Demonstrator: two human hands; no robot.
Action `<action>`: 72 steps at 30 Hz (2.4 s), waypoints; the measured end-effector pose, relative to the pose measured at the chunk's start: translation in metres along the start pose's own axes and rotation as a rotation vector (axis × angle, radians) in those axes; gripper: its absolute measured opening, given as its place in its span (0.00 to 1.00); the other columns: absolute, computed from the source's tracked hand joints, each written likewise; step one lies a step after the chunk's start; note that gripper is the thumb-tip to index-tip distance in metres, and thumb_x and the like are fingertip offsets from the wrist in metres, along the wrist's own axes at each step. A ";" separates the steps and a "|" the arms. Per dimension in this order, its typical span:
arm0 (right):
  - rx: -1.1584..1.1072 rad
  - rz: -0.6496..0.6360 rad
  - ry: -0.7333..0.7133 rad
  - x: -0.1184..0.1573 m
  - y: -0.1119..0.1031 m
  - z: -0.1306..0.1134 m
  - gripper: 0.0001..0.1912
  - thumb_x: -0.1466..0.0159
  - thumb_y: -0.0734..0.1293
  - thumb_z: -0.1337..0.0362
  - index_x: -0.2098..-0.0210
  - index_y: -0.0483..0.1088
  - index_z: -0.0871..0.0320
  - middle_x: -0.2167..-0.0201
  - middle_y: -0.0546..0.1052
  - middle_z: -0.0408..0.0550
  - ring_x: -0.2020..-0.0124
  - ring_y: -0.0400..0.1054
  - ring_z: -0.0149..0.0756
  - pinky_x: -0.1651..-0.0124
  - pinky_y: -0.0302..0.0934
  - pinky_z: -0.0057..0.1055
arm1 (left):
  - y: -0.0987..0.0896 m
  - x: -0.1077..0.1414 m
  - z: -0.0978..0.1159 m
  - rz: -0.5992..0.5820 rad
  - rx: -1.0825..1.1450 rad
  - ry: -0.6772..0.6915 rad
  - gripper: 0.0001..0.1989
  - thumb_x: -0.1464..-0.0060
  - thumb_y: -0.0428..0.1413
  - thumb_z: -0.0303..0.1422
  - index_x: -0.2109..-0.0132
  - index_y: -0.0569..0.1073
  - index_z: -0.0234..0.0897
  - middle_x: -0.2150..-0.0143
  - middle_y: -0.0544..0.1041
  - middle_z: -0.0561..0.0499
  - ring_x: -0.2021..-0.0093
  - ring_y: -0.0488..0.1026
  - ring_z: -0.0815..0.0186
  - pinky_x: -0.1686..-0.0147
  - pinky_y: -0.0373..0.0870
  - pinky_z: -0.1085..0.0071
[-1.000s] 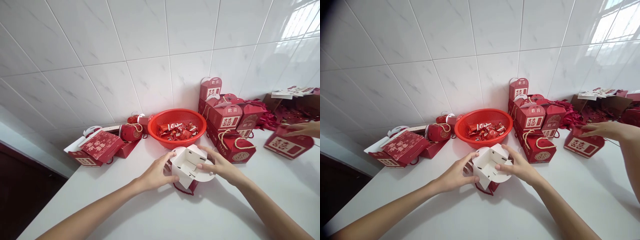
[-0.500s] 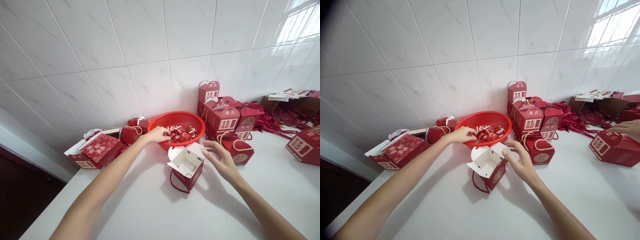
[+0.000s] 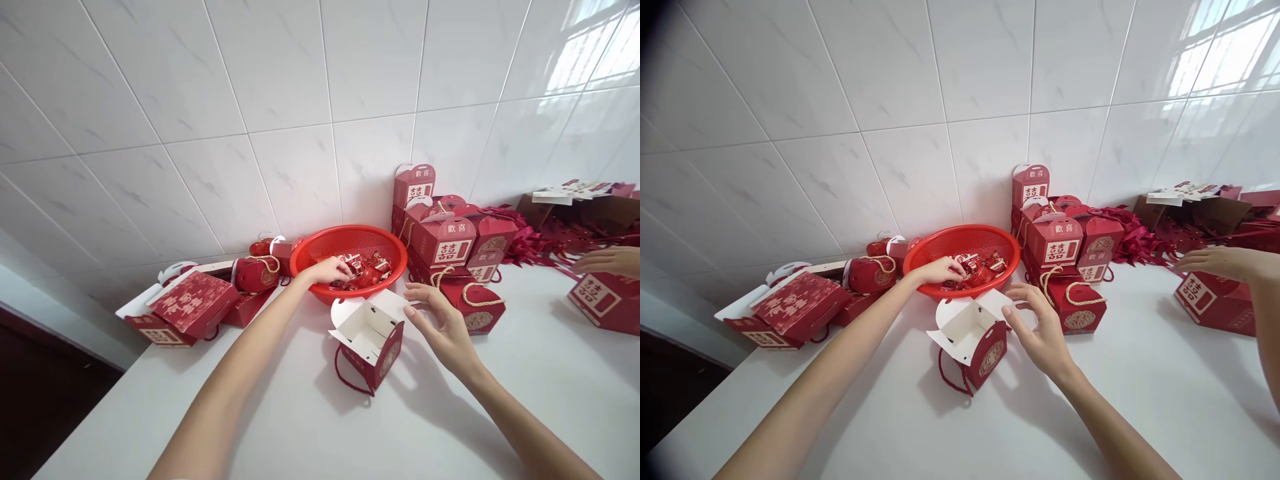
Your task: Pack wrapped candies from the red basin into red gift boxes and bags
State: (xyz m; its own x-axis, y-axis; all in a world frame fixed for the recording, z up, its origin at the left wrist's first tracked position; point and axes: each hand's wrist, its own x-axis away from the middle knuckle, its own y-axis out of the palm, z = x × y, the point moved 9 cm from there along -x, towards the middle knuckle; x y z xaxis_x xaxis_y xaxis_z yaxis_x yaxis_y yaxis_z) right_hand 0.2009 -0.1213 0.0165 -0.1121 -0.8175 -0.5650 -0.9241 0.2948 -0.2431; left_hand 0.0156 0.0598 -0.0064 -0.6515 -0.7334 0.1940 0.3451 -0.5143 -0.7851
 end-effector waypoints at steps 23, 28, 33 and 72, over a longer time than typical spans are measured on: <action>0.127 0.001 -0.081 0.004 0.008 0.001 0.10 0.34 0.67 0.54 0.60 0.74 0.53 0.49 0.76 0.55 0.49 0.73 0.47 0.55 0.72 0.39 | 0.032 0.007 -0.005 -0.303 -0.052 -0.139 0.19 0.49 0.59 0.44 0.53 0.82 0.41 0.55 0.83 0.50 0.56 0.79 0.59 0.61 0.71 0.73; 0.091 0.013 -0.040 0.004 0.007 0.004 0.12 0.34 0.67 0.51 0.61 0.75 0.52 0.49 0.76 0.55 0.48 0.72 0.47 0.55 0.71 0.40 | 0.021 0.000 -0.006 -0.169 -0.122 -0.129 0.37 0.57 0.63 0.41 0.38 0.73 0.40 0.37 0.74 0.45 0.42 0.73 0.53 0.52 0.72 0.71; -0.004 0.033 0.052 0.000 0.005 0.017 0.17 0.36 0.68 0.47 0.62 0.76 0.53 0.49 0.76 0.56 0.46 0.71 0.49 0.53 0.71 0.41 | 0.024 -0.005 -0.007 -0.175 -0.181 -0.075 0.33 0.57 0.62 0.36 0.41 0.75 0.41 0.37 0.74 0.45 0.41 0.72 0.51 0.49 0.70 0.69; 0.044 -0.092 0.116 -0.131 0.072 0.053 0.13 0.49 0.72 0.58 0.66 0.72 0.56 0.63 0.80 0.46 0.62 0.73 0.40 0.56 0.65 0.36 | -0.028 0.007 0.013 0.403 0.011 -0.020 0.10 0.46 0.54 0.31 0.74 0.73 0.35 0.74 0.75 0.54 0.69 0.71 0.66 0.67 0.64 0.72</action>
State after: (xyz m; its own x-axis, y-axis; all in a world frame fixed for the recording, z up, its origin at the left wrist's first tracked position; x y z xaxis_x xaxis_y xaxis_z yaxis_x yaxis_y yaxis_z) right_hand 0.1684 0.0335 0.0308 -0.0715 -0.8930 -0.4444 -0.9157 0.2354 -0.3257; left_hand 0.0097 0.0631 0.0246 -0.4491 -0.8858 -0.1170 0.5777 -0.1879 -0.7943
